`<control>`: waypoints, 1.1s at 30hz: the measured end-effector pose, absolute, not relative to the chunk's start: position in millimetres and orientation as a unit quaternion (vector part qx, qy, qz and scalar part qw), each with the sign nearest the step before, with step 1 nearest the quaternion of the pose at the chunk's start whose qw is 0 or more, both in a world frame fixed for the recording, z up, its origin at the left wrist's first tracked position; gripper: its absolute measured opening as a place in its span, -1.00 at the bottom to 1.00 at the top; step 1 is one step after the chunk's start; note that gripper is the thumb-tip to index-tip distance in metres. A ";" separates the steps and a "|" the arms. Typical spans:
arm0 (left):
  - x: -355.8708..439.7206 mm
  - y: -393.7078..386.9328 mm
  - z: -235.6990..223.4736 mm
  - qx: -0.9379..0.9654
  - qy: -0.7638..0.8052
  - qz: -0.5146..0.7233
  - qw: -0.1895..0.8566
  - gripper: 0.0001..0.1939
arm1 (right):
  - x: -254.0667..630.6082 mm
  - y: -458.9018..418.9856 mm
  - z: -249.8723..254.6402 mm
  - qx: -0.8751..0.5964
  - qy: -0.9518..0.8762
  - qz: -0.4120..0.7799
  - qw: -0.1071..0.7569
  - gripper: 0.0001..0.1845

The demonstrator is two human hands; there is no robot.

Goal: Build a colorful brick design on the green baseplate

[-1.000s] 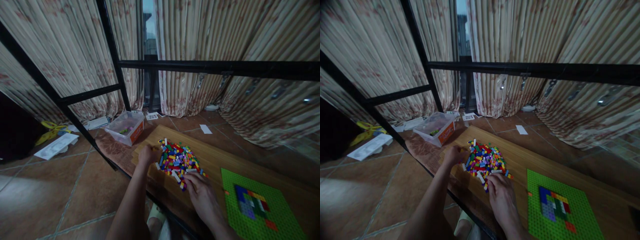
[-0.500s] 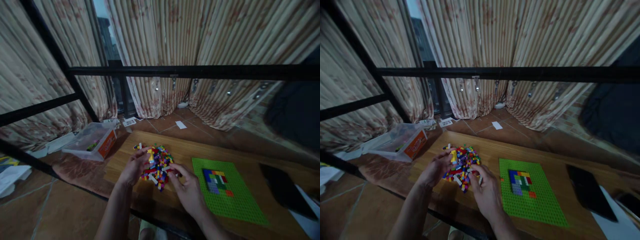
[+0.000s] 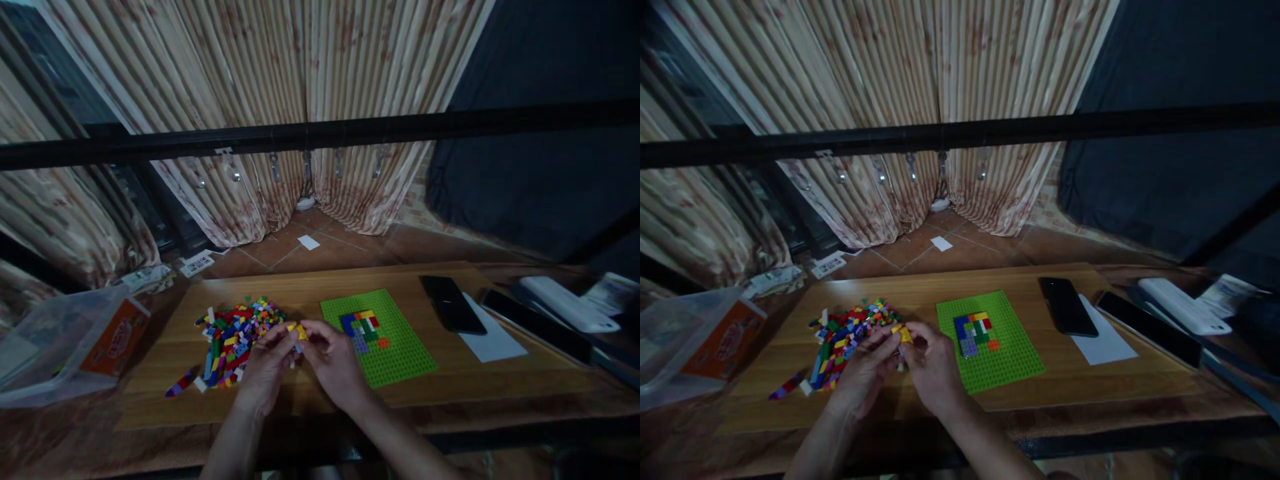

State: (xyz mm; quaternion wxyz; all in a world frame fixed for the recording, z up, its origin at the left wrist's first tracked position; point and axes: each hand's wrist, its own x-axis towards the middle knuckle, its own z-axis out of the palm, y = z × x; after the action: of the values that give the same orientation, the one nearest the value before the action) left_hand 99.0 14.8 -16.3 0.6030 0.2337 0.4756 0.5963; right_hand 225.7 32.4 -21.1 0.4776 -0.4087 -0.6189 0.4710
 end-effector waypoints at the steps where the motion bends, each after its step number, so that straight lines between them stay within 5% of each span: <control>1: 102.8 15.8 -16.2 0.241 0.481 0.591 0.601 -0.69 | 229.2 33.8 -22.8 -0.404 -0.605 0.490 0.480 -0.73; 13: 136.9 35.1 -26.8 0.292 0.446 0.580 0.616 -0.76 | 269.6 54.8 -30.3 -0.369 -0.436 0.656 0.494 -0.63; 25: 154.1 49.0 -27.9 0.197 0.435 0.563 0.675 -0.77 | 279.6 67.6 -27.7 -0.398 -0.318 0.669 0.541 -0.54; 33: 162.6 51.5 -36.5 0.395 0.503 0.510 0.575 -0.76 | 285.3 75.8 -34.1 -0.406 -0.346 0.655 0.534 -0.60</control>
State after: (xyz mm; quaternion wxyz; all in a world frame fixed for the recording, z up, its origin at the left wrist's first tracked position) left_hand 162.6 51.5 -36.5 0.5751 0.3950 0.5031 0.5101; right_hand 285.3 75.8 -34.1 0.5344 -0.4063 -0.3464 0.6553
